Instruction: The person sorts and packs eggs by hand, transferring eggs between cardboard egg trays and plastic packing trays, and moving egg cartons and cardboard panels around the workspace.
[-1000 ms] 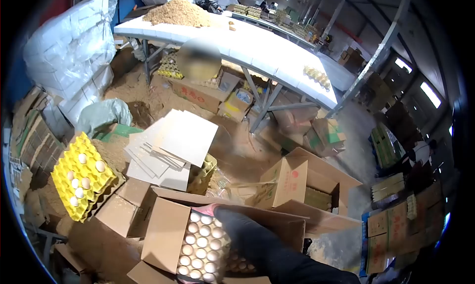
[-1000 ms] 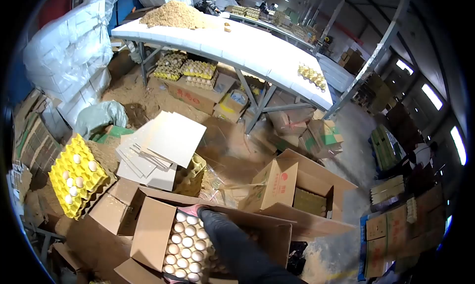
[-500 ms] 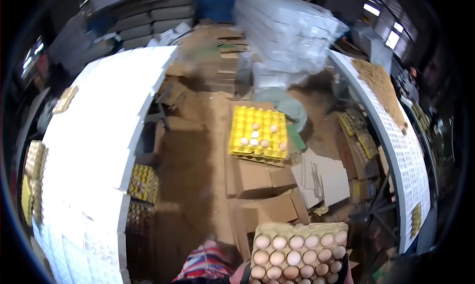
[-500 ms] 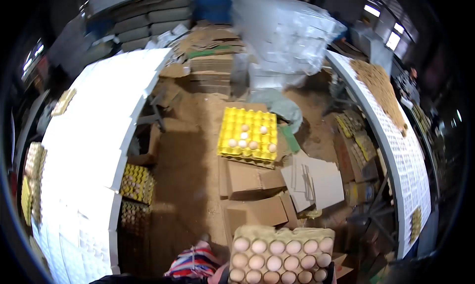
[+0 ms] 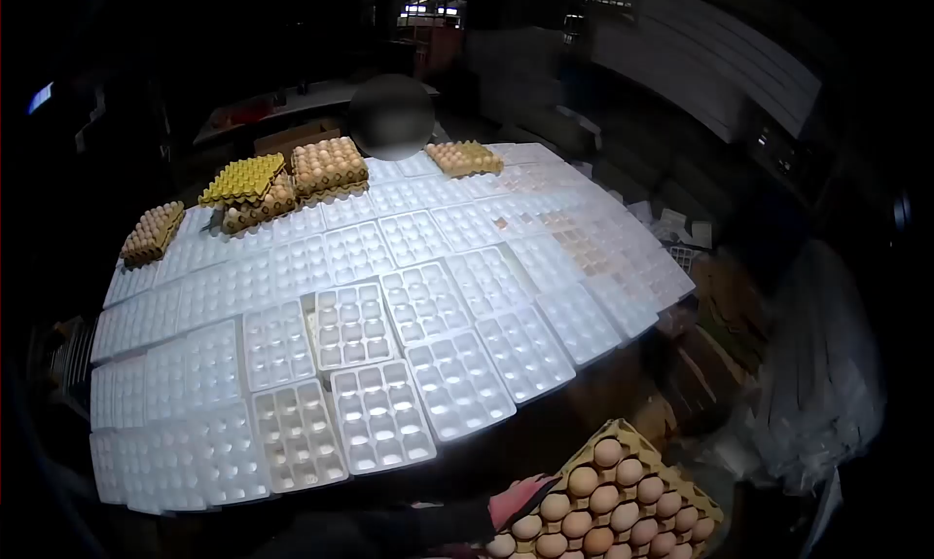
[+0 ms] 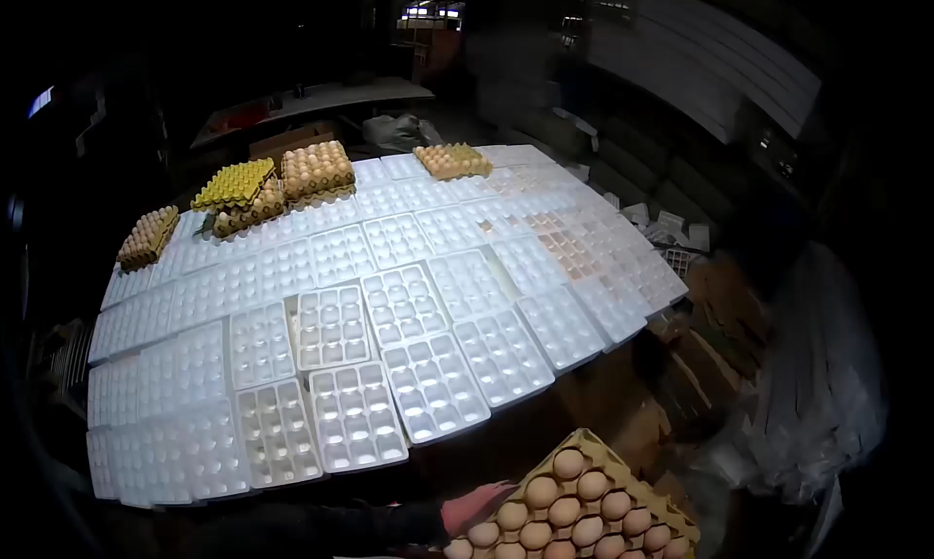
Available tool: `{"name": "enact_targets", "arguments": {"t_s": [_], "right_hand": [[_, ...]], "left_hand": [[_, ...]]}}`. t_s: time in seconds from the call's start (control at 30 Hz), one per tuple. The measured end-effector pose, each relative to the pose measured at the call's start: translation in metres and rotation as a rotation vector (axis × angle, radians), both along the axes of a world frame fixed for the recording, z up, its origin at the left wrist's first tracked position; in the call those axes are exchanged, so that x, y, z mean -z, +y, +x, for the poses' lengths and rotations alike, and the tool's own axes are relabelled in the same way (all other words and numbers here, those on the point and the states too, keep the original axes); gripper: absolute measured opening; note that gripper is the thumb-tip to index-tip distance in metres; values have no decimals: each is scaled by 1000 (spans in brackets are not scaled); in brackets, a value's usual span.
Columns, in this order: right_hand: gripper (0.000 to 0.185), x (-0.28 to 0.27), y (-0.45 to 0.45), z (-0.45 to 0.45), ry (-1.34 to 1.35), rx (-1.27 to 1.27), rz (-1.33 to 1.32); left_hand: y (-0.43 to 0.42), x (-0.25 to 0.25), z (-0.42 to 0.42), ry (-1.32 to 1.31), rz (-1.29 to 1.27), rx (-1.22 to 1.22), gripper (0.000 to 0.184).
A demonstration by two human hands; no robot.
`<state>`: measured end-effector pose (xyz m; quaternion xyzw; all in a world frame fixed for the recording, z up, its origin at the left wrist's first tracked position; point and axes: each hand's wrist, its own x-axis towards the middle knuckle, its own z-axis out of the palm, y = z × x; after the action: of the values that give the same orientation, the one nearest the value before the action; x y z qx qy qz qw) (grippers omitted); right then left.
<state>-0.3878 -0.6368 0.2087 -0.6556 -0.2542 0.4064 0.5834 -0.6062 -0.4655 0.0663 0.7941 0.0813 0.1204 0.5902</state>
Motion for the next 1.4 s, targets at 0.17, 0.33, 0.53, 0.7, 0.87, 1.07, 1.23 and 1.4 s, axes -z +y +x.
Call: {"name": "enact_targets", "arguments": {"t_s": [0.17,0.33,0.53,0.7,0.87,1.07,1.23,1.4], "right_hand": [[58,-14,123,59,49,-154,26],[55,-12,222,125,114,-347,71],[50,13,364,218,-75,-745,92],[45,63,480,281,137,-845,-76],[45,192,534,318,-441,-1020,211],[54,81,621,324,-600,-944,3],[55,70,689,285,-1315,-1578,212],[55,61,667,309,-473,-1159,191]], "left_hand": [[111,-3,35,-240,-800,-223,42],[188,-87,47,-317,-659,-474,49],[244,-43,106,-383,-688,-814,39],[285,-24,149,-262,-572,-1016,37],[308,24,154,-469,-1070,-1075,40],[376,-23,160,141,19,-1653,34],[477,-47,281,711,763,-627,80],[485,-16,272,393,823,-595,72]]}}
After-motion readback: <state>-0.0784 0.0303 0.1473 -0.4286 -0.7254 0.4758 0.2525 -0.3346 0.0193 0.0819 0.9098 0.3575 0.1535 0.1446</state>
